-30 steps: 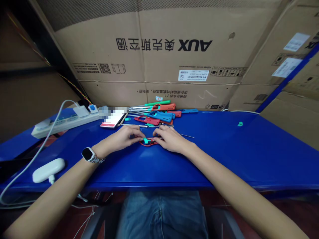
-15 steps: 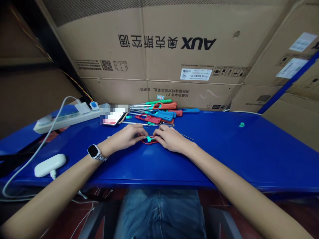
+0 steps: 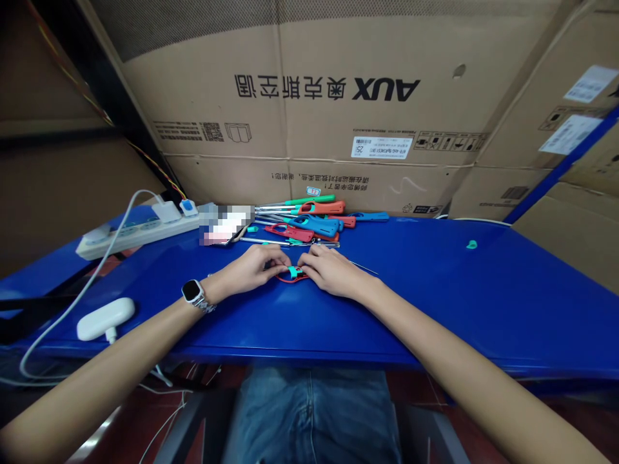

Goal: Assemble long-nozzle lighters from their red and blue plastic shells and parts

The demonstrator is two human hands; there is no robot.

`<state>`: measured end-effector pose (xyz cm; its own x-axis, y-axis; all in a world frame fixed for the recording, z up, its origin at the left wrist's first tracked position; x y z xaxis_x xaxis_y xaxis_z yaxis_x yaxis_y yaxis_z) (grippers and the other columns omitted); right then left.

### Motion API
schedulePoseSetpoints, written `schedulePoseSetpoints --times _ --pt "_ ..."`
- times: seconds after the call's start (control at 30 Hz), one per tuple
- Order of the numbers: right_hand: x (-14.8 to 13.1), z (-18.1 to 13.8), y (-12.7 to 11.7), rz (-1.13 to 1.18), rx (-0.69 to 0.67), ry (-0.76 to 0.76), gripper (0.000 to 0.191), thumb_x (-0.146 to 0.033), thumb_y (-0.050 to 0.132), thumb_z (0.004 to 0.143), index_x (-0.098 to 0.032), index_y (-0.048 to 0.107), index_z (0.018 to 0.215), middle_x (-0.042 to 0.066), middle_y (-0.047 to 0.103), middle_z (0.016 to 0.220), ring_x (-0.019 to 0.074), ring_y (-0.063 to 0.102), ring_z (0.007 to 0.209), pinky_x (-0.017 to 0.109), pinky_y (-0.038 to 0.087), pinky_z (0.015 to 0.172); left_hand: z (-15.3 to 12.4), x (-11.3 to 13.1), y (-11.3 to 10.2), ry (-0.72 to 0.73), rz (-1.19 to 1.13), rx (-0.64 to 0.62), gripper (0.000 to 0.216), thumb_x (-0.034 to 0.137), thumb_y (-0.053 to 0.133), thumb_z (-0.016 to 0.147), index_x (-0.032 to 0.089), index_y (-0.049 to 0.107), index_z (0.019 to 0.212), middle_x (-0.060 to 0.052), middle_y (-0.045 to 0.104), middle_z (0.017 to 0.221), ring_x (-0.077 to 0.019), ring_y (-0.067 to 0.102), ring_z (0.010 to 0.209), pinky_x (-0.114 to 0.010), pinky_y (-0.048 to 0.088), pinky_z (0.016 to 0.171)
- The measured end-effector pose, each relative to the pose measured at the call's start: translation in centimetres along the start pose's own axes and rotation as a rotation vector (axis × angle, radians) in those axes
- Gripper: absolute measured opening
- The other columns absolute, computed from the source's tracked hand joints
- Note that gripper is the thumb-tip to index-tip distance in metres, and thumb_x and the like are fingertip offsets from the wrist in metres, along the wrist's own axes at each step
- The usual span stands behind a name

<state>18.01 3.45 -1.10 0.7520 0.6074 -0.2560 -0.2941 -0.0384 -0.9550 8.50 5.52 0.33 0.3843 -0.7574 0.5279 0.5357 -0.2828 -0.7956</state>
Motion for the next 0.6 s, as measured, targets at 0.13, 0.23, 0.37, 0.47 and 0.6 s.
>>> schedulePoseSetpoints --times 0.13,0.23,0.37,0.47,0.6 --pt "0.0 -0.1 -0.2 0.008 0.01 -0.004 0.026 -0.033 0.041 0.102 -0.022 0.064 0.109 0.007 0.056 0.098 0.0213 0.056 0.095 0.035 0.044 0.082 0.1 -0.4 0.2 -0.047 -0.069 -0.023 0.01 0.022 0.058 0.091 0.015 0.066 0.09 -0.003 0.069 0.077 -0.014 0.062 0.065 -0.025 0.048 0.062" --pt "0.1 0.0 -0.1 -0.007 0.01 0.003 0.027 -0.033 0.041 0.102 -0.022 0.064 0.109 0.007 0.056 0.098 0.0213 0.056 0.094 0.035 0.043 0.08 0.1 -0.7 0.2 -0.069 -0.096 -0.025 0.012 0.023 0.058 0.091 0.015 0.067 0.091 -0.004 0.07 0.078 -0.0145 0.063 0.067 -0.026 0.049 0.063" --pt "0.0 -0.1 0.0 -0.039 0.011 0.005 0.027 -0.033 0.04 0.103 -0.022 0.065 0.109 0.008 0.057 0.099 0.0223 0.055 0.096 0.035 0.041 0.08 0.0 -1.0 0.3 -0.077 -0.133 -0.018 0.013 0.025 0.059 0.091 0.016 0.068 0.09 -0.004 0.07 0.077 -0.0143 0.063 0.066 -0.025 0.048 0.062" --pt "-0.3 -0.4 -0.6 -0.069 0.058 0.016 0.025 -0.031 0.042 0.102 -0.023 0.064 0.11 0.008 0.06 0.101 0.023 0.055 0.099 0.036 0.039 0.083 0.0 -1.0 0.2 -0.066 -0.149 -0.011 0.013 0.026 0.06 0.09 0.016 0.069 0.089 -0.003 0.07 0.076 -0.014 0.063 0.065 -0.025 0.048 0.062" --pt "-1.5 -0.6 -2.1 -0.069 0.23 0.065 0.018 -0.033 0.054 0.096 -0.022 0.063 0.107 0.008 0.063 0.104 0.0239 0.055 0.102 0.037 0.038 0.086 0.1 -0.8 0.2 -0.061 -0.184 0.0 0.01 0.025 0.062 0.089 0.016 0.065 0.086 -0.001 0.068 0.072 -0.0137 0.063 0.064 -0.025 0.049 0.062"
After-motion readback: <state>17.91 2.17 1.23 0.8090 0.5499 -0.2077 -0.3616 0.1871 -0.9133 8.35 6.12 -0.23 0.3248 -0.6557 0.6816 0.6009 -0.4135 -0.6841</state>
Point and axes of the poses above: each hand's wrist, its own z-axis towards the middle knuckle, its own y-axis out of the palm, x = y × z, the point moved 10 cm from there along z, towards the middle knuckle
